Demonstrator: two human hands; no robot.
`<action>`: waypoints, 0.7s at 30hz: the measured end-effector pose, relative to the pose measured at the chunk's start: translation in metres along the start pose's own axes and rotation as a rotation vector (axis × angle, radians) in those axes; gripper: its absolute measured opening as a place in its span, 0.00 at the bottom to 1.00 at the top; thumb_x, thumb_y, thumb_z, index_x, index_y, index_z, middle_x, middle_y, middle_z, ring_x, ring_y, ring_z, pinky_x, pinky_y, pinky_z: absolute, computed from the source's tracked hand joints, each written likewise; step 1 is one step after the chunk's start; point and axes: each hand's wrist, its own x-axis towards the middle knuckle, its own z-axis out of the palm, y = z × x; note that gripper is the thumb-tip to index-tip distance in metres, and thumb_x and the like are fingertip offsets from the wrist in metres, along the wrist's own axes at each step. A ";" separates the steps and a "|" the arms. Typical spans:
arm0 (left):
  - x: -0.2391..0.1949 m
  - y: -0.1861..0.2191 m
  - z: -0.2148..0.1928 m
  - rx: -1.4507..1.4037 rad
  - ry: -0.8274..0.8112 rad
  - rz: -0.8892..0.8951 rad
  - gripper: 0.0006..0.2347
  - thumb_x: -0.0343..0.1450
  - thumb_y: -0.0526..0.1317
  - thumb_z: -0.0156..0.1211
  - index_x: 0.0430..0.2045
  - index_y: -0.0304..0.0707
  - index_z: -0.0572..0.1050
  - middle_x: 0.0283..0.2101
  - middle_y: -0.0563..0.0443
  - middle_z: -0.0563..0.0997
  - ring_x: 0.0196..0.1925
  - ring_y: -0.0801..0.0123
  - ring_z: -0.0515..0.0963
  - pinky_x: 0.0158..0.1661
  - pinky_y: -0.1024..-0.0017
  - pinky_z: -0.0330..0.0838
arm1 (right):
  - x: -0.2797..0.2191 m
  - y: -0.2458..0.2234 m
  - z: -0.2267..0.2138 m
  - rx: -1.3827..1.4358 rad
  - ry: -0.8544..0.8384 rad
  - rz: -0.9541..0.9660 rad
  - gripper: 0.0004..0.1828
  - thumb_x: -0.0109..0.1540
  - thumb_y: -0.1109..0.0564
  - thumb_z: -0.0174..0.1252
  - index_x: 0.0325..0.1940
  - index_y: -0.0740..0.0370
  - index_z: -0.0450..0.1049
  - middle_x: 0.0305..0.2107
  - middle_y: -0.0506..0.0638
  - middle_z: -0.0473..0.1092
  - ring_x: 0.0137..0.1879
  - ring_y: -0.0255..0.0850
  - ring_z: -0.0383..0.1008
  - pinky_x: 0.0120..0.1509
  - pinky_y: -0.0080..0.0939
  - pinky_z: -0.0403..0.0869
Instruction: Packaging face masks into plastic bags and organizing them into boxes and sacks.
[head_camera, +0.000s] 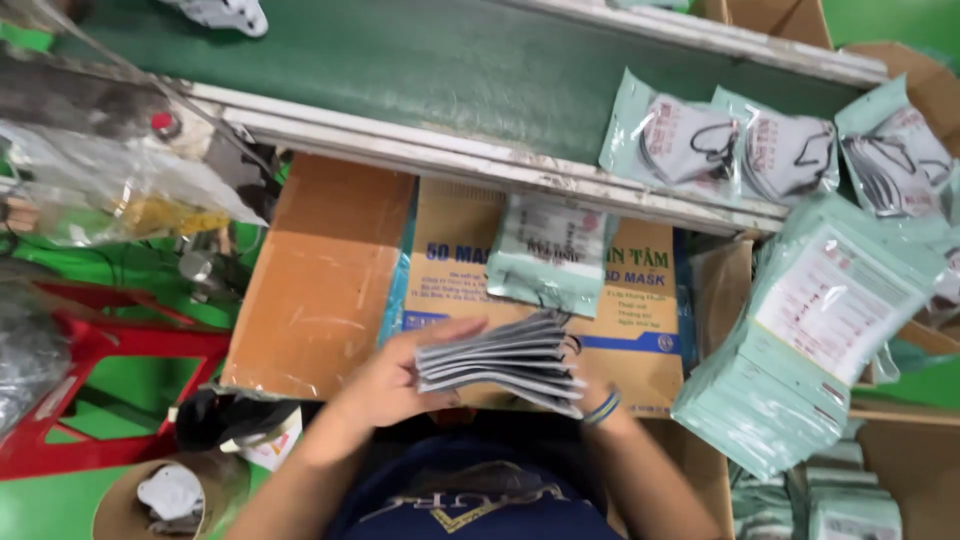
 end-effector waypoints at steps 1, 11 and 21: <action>-0.003 -0.012 -0.001 -0.007 0.002 -0.007 0.31 0.67 0.32 0.67 0.68 0.33 0.65 0.63 0.47 0.77 0.64 0.65 0.75 0.64 0.66 0.68 | -0.004 0.000 -0.006 0.025 -0.046 0.050 0.23 0.59 0.54 0.69 0.56 0.60 0.74 0.56 0.51 0.71 0.63 0.43 0.72 0.68 0.43 0.72; 0.022 -0.017 0.004 0.170 0.181 0.231 0.19 0.71 0.25 0.54 0.58 0.29 0.72 0.61 0.44 0.75 0.62 0.64 0.74 0.63 0.67 0.67 | 0.003 -0.007 -0.004 0.427 0.064 0.476 0.33 0.52 0.58 0.75 0.60 0.67 0.75 0.52 0.52 0.75 0.53 0.43 0.74 0.54 0.42 0.76; 0.009 -0.128 -0.104 0.169 0.071 -0.342 0.18 0.69 0.38 0.68 0.52 0.27 0.80 0.48 0.42 0.85 0.51 0.61 0.83 0.52 0.62 0.77 | 0.027 0.039 -0.067 -0.302 0.071 0.160 0.25 0.59 0.63 0.68 0.61 0.64 0.76 0.54 0.58 0.71 0.58 0.54 0.73 0.62 0.47 0.73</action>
